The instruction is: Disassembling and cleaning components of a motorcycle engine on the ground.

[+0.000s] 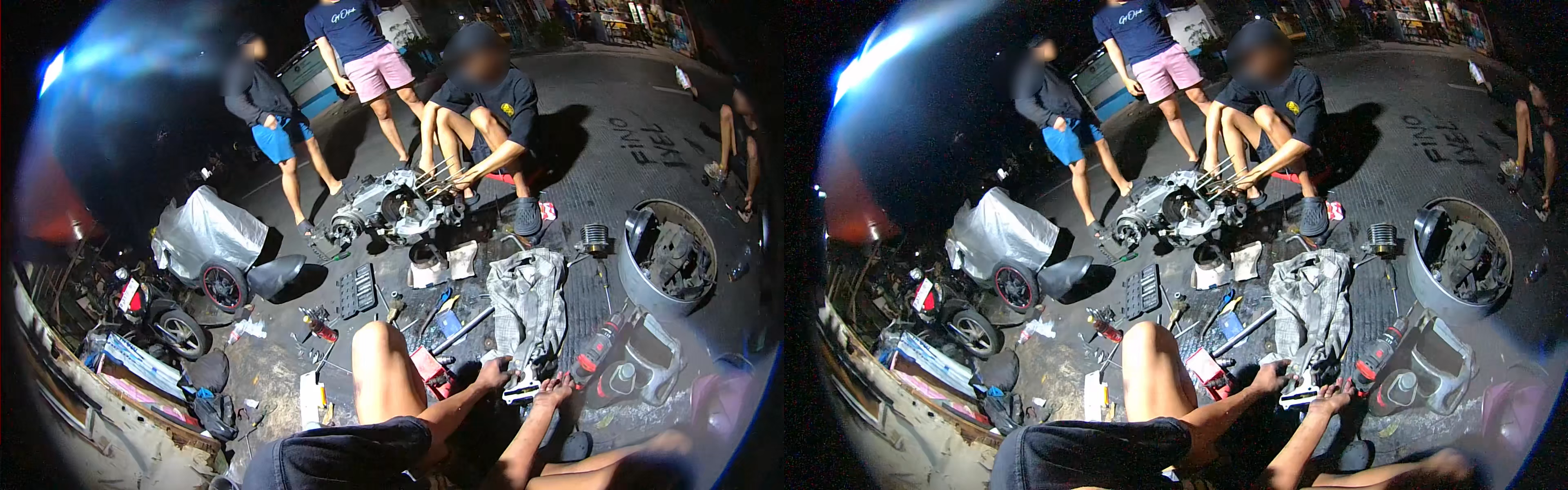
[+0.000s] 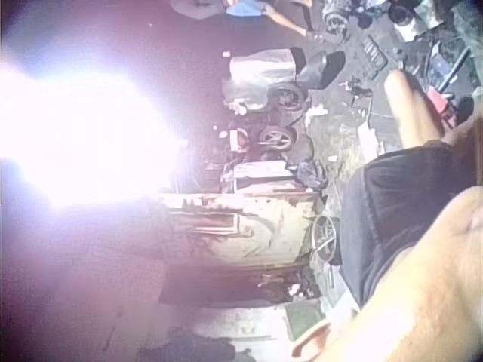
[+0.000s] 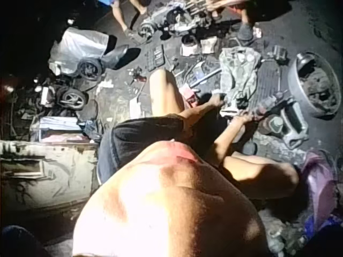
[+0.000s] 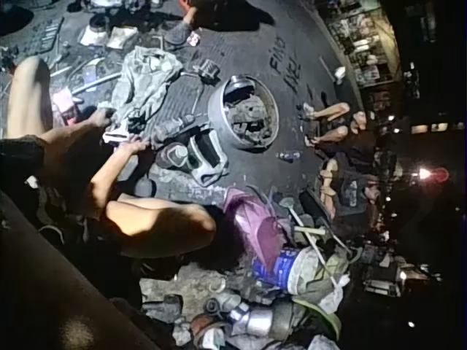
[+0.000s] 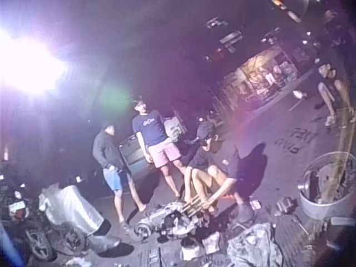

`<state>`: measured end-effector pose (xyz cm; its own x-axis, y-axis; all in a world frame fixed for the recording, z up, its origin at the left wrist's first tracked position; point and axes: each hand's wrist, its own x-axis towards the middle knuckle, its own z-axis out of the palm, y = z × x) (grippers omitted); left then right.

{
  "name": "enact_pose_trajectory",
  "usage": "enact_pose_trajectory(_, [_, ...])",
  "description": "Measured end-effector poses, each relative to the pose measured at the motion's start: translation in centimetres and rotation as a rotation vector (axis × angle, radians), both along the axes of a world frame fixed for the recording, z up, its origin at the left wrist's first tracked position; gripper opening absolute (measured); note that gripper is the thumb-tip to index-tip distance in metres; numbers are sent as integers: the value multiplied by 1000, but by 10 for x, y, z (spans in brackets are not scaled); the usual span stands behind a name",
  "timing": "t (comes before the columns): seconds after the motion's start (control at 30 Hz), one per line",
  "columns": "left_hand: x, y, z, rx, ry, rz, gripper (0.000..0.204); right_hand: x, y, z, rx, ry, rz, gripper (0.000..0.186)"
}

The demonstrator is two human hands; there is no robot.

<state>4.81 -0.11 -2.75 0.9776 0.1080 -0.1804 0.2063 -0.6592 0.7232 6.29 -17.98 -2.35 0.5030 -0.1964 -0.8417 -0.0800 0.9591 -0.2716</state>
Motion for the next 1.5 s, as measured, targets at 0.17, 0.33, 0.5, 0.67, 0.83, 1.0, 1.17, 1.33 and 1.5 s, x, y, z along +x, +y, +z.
enact_pose_trajectory(0.17, [4,-9,-3,-112,-17,-21,48,-6,-6,-12,-17,-54,39,52])
enact_pose_trajectory(0.33, [7,50,-27,-204,-224,139,31,-1,23,-9,71,-85,117,38])
enact_pose_trajectory(0.5, [-8,-14,-32,-319,20,-6,76,-15,-24,-20,-63,14,0,39])
enact_pose_trajectory(0.67, [-15,24,-56,-258,-98,26,88,-5,21,-3,-82,-37,117,52])
enact_pose_trajectory(0.83, [-18,-22,1,289,4,-192,91,-8,-13,-3,-67,12,24,47])
enact_pose_trajectory(1.0, [-35,-45,27,422,-34,-209,74,-10,7,6,-91,16,58,42])
enact_pose_trajectory(1.17, [-55,-64,38,489,-15,-395,79,-10,-2,-2,-101,51,101,48])
enact_pose_trajectory(1.33, [-60,-38,31,439,-96,-560,87,-4,11,2,-87,3,105,48])
enact_pose_trajectory(1.5, [-65,-40,24,536,-213,-601,69,-8,9,0,-90,-11,129,47])
